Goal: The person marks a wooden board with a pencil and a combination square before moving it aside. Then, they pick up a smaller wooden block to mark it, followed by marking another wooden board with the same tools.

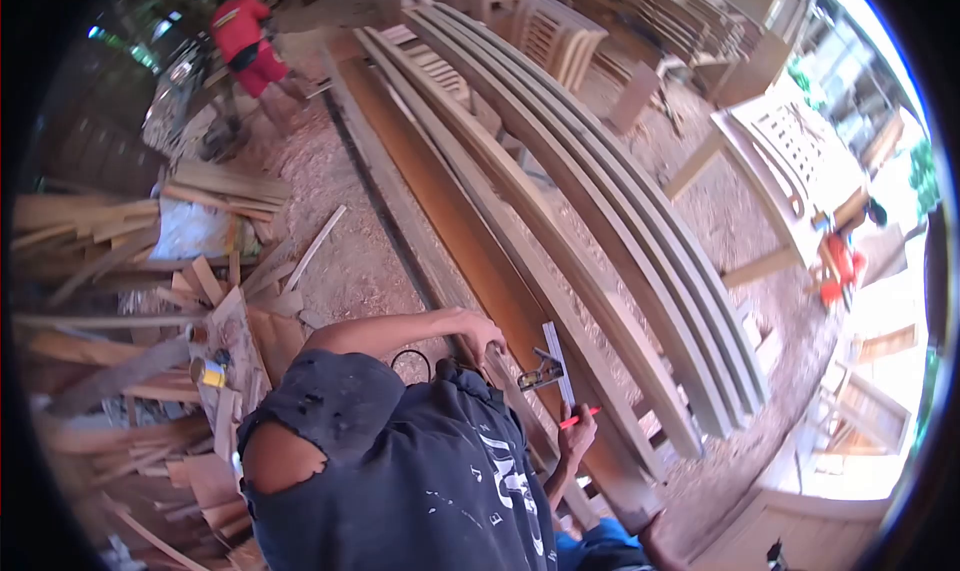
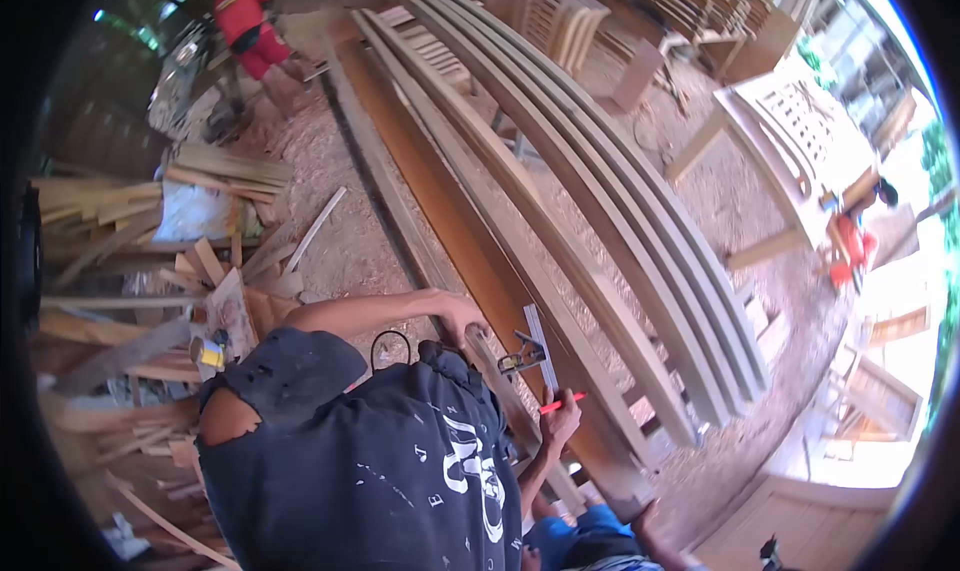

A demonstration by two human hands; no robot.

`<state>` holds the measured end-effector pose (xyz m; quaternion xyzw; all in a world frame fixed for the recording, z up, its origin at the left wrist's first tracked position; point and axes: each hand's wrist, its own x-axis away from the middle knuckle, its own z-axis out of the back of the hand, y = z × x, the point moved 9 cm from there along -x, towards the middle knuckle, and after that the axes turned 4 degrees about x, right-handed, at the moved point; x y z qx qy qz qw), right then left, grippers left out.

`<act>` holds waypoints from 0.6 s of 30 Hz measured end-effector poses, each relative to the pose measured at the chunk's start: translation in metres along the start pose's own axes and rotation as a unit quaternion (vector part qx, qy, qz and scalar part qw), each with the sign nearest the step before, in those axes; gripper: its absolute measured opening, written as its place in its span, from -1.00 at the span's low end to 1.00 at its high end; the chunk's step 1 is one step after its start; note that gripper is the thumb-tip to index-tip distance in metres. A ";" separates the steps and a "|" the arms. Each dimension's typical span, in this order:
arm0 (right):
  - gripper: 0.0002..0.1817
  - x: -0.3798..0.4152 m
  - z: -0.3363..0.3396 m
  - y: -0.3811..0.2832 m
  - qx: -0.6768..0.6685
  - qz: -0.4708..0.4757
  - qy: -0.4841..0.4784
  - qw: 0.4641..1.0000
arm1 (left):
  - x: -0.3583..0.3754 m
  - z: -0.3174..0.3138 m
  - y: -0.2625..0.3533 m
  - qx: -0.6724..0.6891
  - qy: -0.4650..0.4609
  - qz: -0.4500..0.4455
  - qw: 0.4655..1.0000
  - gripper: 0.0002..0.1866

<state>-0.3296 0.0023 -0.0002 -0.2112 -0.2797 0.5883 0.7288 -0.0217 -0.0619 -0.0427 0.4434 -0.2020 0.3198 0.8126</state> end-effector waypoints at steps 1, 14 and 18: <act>-0.57 0.005 0.002 0.007 0.005 -0.028 -0.008 1.000 | -0.003 0.010 0.003 0.099 0.049 -0.035 0.993 -0.23; -0.51 0.046 0.043 0.068 -0.205 -0.095 0.136 0.964 | -0.019 0.216 0.029 -0.032 0.484 -0.019 0.874 -0.34; -0.52 0.041 0.048 0.073 -0.234 -0.105 0.149 0.955 | -0.093 0.254 0.011 -0.170 0.425 0.009 0.889 -0.12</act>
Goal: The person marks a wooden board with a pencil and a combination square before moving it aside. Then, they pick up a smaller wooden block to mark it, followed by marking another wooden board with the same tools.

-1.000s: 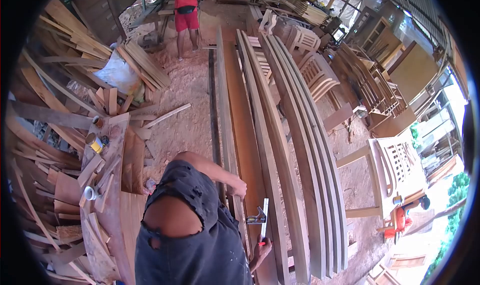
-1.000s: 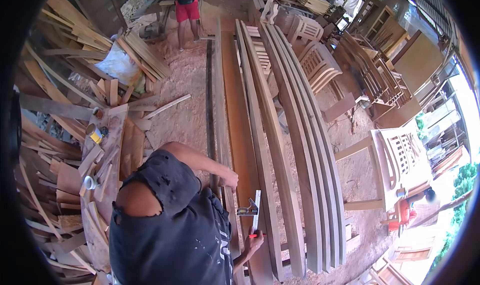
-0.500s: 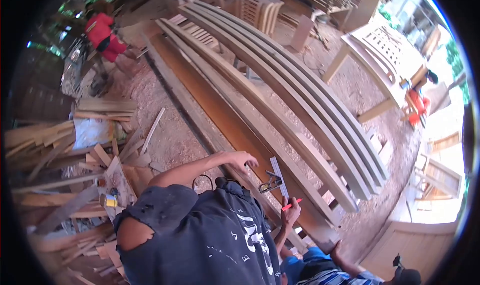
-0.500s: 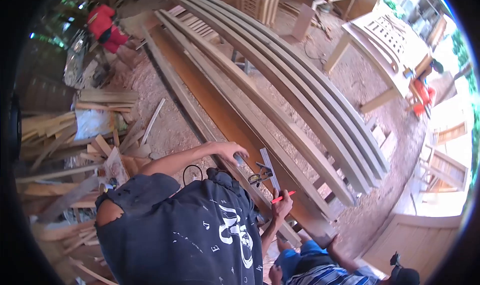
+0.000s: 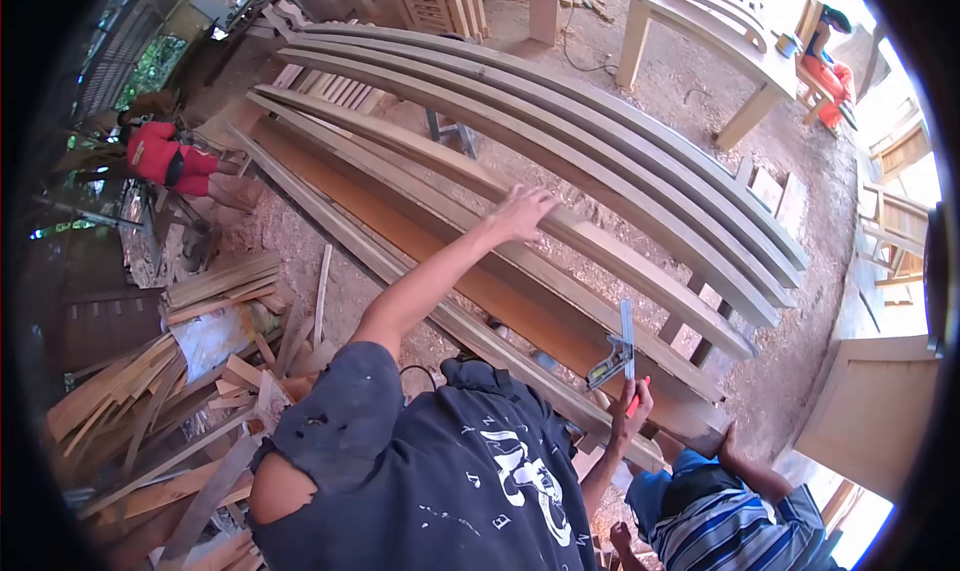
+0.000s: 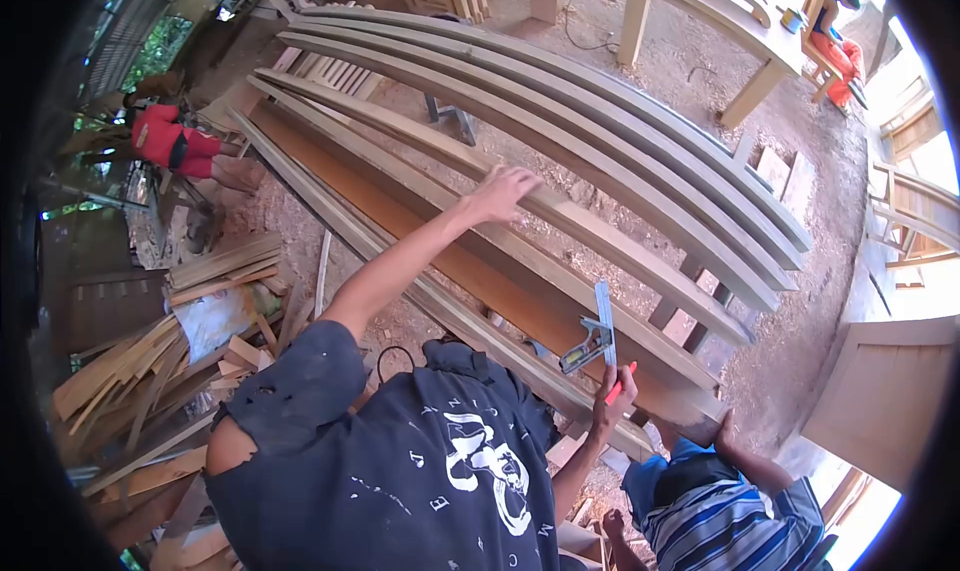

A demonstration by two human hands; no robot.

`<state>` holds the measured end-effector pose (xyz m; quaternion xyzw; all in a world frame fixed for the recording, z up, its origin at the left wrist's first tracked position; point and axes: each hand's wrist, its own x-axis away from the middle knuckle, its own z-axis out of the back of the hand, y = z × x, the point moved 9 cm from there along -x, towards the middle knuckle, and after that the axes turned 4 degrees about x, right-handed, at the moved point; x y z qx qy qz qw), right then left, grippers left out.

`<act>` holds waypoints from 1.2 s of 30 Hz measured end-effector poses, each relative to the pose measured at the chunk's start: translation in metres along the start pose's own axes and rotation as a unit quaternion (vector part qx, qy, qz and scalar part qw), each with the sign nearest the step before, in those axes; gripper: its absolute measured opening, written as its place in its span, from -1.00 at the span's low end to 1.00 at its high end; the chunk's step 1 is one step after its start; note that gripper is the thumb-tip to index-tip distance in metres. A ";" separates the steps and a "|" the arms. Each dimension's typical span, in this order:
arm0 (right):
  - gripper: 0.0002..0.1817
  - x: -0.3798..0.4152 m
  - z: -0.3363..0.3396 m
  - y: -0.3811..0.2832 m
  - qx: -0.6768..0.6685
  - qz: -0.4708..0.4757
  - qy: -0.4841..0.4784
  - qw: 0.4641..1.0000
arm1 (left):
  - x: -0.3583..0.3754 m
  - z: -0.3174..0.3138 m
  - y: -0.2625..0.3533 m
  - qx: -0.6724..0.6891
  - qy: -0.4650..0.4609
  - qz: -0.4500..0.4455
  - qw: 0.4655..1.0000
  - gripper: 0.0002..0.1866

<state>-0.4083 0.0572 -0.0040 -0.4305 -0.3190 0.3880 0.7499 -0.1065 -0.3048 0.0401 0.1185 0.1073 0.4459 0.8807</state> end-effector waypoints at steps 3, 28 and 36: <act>-0.52 -0.004 0.003 -0.009 0.025 0.003 0.001 1.000 | -0.031 -0.030 -0.001 -0.011 -0.183 -0.026 0.983 -0.16; -0.56 -0.024 -0.009 0.000 0.088 -0.022 -0.021 0.996 | -0.036 -0.041 -0.017 0.082 -0.082 0.003 0.993 -0.62; -0.72 -0.048 -0.025 -0.023 0.192 -0.050 -0.071 0.978 | -0.041 -0.045 -0.015 0.079 -0.125 0.007 0.989 -0.48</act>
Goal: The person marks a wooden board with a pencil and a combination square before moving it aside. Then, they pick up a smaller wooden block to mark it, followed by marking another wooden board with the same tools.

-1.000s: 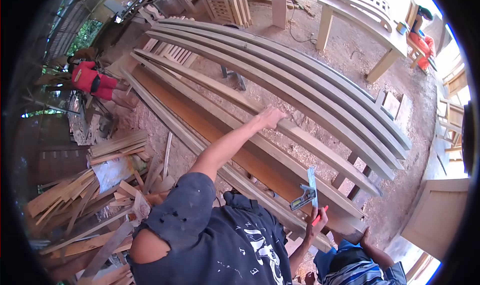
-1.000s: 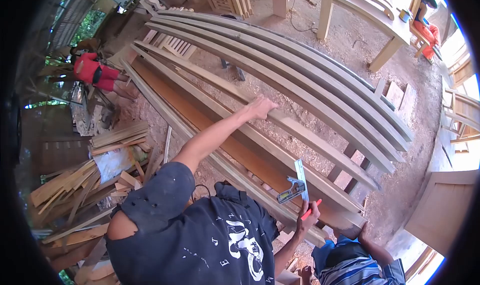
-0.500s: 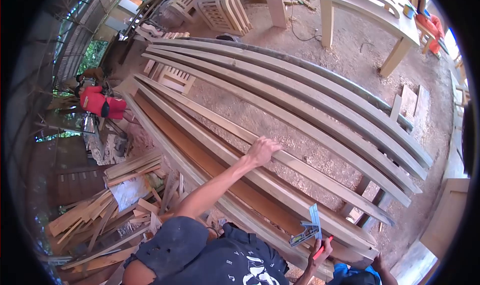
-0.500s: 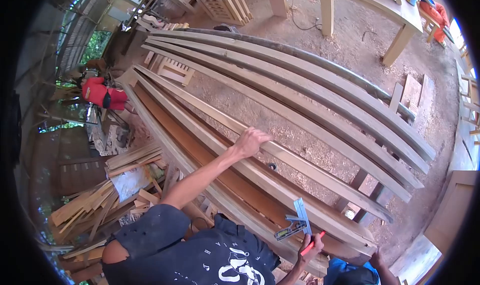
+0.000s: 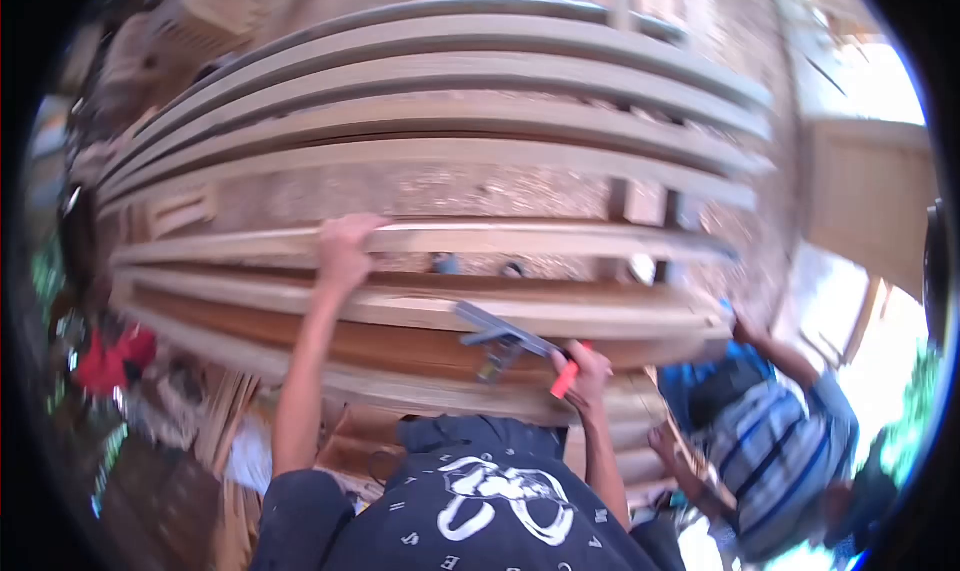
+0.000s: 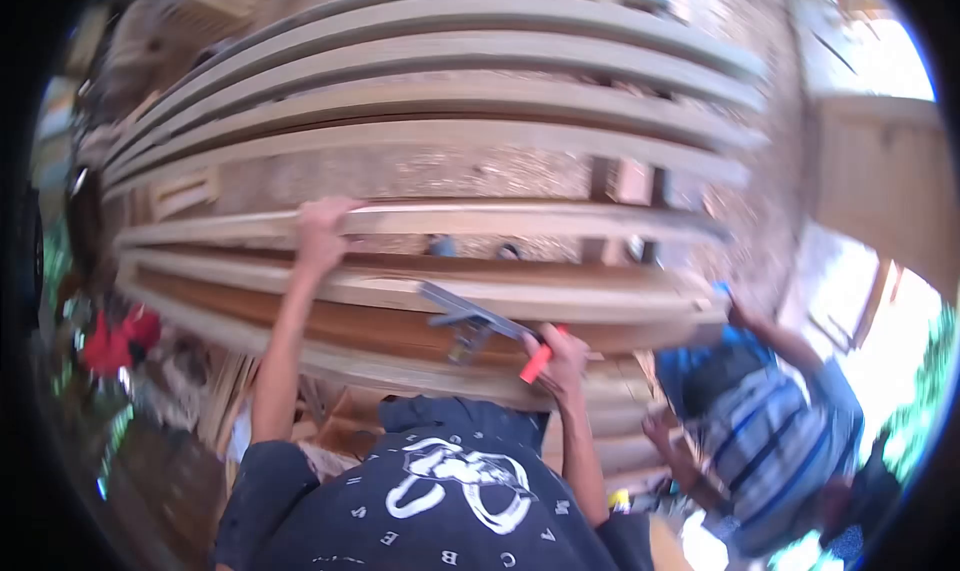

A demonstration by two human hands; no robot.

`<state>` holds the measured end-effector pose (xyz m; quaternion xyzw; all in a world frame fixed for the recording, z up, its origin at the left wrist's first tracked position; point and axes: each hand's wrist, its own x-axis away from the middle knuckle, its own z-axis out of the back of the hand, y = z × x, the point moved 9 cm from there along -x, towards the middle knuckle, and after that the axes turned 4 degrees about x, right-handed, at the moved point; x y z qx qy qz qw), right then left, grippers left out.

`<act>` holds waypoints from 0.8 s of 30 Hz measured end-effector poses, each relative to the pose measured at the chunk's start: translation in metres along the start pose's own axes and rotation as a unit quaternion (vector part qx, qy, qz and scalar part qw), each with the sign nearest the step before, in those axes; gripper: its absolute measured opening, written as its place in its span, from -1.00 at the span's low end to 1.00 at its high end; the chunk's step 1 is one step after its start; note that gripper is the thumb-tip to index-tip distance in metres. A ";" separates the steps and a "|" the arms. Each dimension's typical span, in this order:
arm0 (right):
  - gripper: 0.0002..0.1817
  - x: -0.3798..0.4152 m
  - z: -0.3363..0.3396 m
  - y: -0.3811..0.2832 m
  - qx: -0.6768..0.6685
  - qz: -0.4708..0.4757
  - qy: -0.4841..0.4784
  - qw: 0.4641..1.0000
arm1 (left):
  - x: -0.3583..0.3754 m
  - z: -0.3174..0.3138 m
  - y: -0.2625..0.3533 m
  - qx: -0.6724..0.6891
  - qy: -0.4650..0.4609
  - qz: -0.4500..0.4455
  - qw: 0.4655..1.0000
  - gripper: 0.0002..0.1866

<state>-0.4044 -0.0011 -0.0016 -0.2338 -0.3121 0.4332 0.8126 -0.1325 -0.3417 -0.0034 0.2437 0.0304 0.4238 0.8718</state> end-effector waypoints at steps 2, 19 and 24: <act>-0.64 0.001 0.000 0.005 -0.011 -0.014 -0.010 1.000 | 0.001 -0.004 0.005 -0.030 -0.007 -0.006 1.000 -0.45; -0.54 0.078 0.037 0.007 0.085 0.020 0.143 0.986 | 0.093 -0.046 0.087 0.114 0.052 -0.015 0.992 -0.52; -0.52 0.088 0.018 0.017 0.088 0.023 0.163 0.982 | 0.102 -0.050 0.111 0.002 -0.029 -0.077 0.997 -0.35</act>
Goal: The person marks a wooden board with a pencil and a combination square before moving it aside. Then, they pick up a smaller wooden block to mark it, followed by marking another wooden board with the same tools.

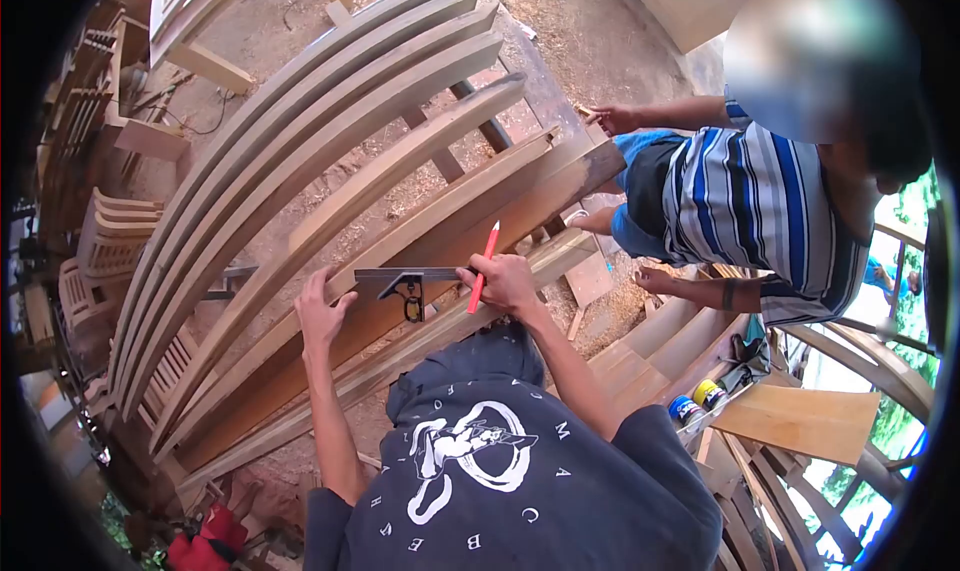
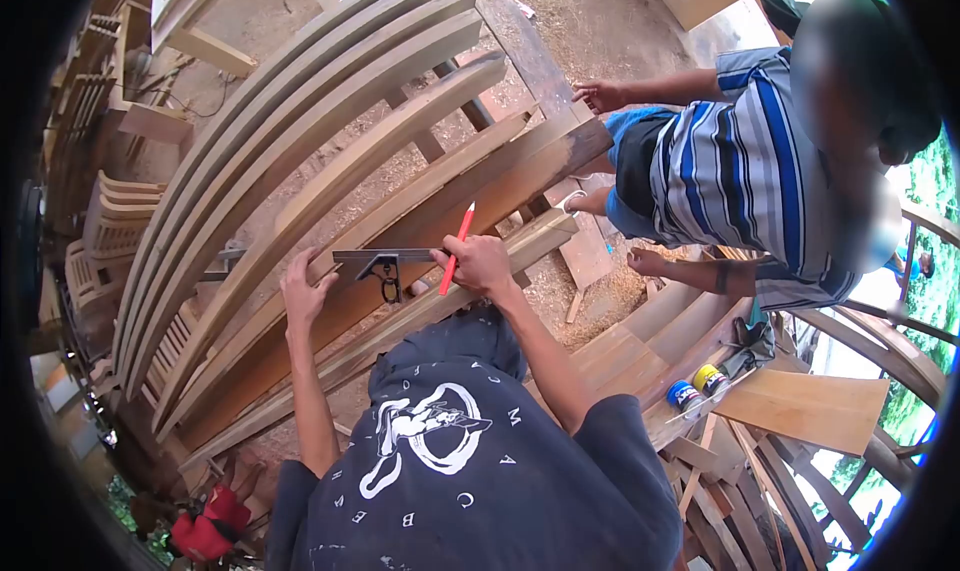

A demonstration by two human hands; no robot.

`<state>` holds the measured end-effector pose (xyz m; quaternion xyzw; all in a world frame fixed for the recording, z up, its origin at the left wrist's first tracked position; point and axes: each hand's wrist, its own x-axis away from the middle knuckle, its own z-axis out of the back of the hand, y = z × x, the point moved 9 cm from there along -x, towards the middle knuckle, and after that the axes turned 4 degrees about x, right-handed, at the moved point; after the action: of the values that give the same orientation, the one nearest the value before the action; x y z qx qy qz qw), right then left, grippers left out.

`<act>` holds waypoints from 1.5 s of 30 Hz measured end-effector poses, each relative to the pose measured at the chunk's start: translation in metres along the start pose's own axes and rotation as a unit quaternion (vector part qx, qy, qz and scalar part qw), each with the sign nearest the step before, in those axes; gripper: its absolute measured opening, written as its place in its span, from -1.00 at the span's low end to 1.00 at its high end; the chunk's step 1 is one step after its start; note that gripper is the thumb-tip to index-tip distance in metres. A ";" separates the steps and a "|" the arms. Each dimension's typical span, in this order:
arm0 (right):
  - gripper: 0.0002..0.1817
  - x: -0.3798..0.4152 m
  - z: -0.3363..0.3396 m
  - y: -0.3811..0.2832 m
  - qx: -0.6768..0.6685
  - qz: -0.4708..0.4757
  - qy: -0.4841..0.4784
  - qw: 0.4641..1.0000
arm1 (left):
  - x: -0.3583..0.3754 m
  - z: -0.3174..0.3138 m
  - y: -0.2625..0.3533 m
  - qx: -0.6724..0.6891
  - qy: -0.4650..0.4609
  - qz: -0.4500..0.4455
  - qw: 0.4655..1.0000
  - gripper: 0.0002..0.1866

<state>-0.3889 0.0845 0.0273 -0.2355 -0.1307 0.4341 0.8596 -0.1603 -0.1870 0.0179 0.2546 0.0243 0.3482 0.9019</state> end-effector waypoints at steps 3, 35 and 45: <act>-0.52 0.006 -0.004 -0.003 0.015 0.020 0.004 1.000 | -0.011 -0.011 -0.009 -0.040 -0.076 -0.020 0.996 -0.25; -0.57 0.014 0.021 -0.012 -0.072 0.050 -0.004 0.996 | 0.074 -0.047 0.067 0.518 -0.091 0.088 0.846 -0.50; -0.58 0.006 0.025 -0.052 -0.126 0.110 -0.078 0.983 | 0.101 -0.065 0.051 0.582 -0.042 0.176 0.793 -0.72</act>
<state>-0.3604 0.0703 0.0755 -0.3201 -0.2240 0.5235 0.7571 -0.1295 -0.0609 -0.0011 0.7453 0.1392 0.4100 0.5070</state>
